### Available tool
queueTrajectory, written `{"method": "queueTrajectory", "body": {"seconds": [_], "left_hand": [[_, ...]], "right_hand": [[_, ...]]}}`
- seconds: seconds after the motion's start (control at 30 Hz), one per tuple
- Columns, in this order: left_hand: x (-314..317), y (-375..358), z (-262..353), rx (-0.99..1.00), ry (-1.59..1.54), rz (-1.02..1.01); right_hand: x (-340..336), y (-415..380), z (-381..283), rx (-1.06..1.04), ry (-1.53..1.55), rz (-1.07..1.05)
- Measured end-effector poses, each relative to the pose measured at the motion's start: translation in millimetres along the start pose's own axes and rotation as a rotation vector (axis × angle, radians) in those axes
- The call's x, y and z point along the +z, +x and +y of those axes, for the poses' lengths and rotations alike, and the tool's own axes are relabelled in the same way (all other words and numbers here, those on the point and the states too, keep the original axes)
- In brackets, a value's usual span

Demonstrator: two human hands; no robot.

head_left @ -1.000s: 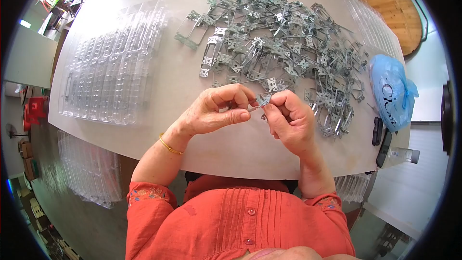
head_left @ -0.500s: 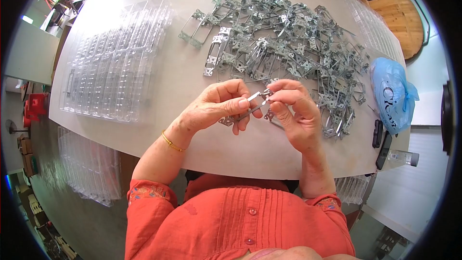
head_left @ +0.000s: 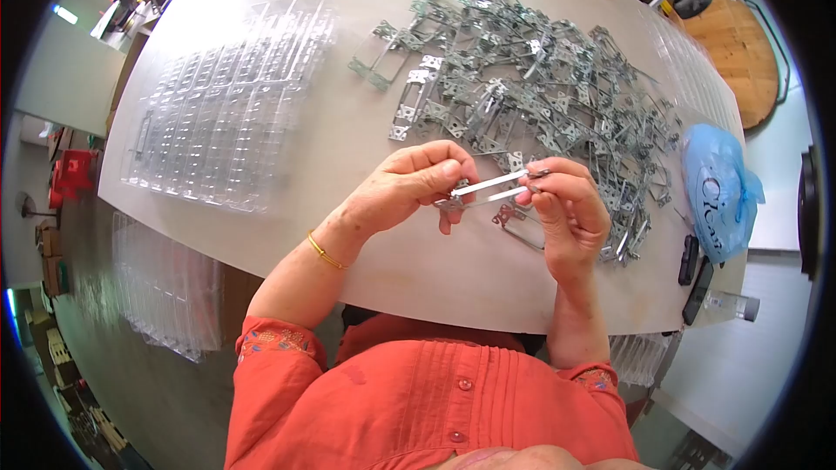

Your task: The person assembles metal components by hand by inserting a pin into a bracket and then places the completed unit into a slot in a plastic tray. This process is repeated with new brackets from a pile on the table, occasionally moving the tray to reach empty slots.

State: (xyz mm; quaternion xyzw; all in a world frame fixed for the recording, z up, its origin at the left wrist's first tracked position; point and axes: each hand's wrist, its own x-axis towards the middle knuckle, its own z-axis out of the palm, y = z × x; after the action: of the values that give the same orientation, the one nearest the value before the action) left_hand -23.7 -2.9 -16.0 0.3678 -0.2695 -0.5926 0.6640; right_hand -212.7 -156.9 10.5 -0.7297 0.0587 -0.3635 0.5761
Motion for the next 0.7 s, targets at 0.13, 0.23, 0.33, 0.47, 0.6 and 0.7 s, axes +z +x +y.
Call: {"method": "queueTrajectory", "body": {"seconds": [0.13,0.23,0.33,0.47,0.6,0.7], "left_hand": [[1,-2,3,-0.012,0.048,-0.037],[-5,0,-1,-0.044,0.006,-0.114],[-6,0,3,-0.082,0.03,-0.147],[-10,3,-3,-0.105,0.022,-0.197],[-6,1,0,-0.117,-0.015,-0.203],[-7,1,-1,-0.135,-0.001,-0.229]], "right_hand": [[-1,-2,0,-0.013,0.007,-0.021],[-3,-3,3,-0.084,-0.07,-0.05],[3,-3,-3,-0.122,-0.107,-0.069],[-2,-4,4,-0.2,-0.202,-0.085],[-3,-4,6,-0.246,-0.172,-0.079],[-1,-4,3,-0.243,-0.159,-0.085]]}}
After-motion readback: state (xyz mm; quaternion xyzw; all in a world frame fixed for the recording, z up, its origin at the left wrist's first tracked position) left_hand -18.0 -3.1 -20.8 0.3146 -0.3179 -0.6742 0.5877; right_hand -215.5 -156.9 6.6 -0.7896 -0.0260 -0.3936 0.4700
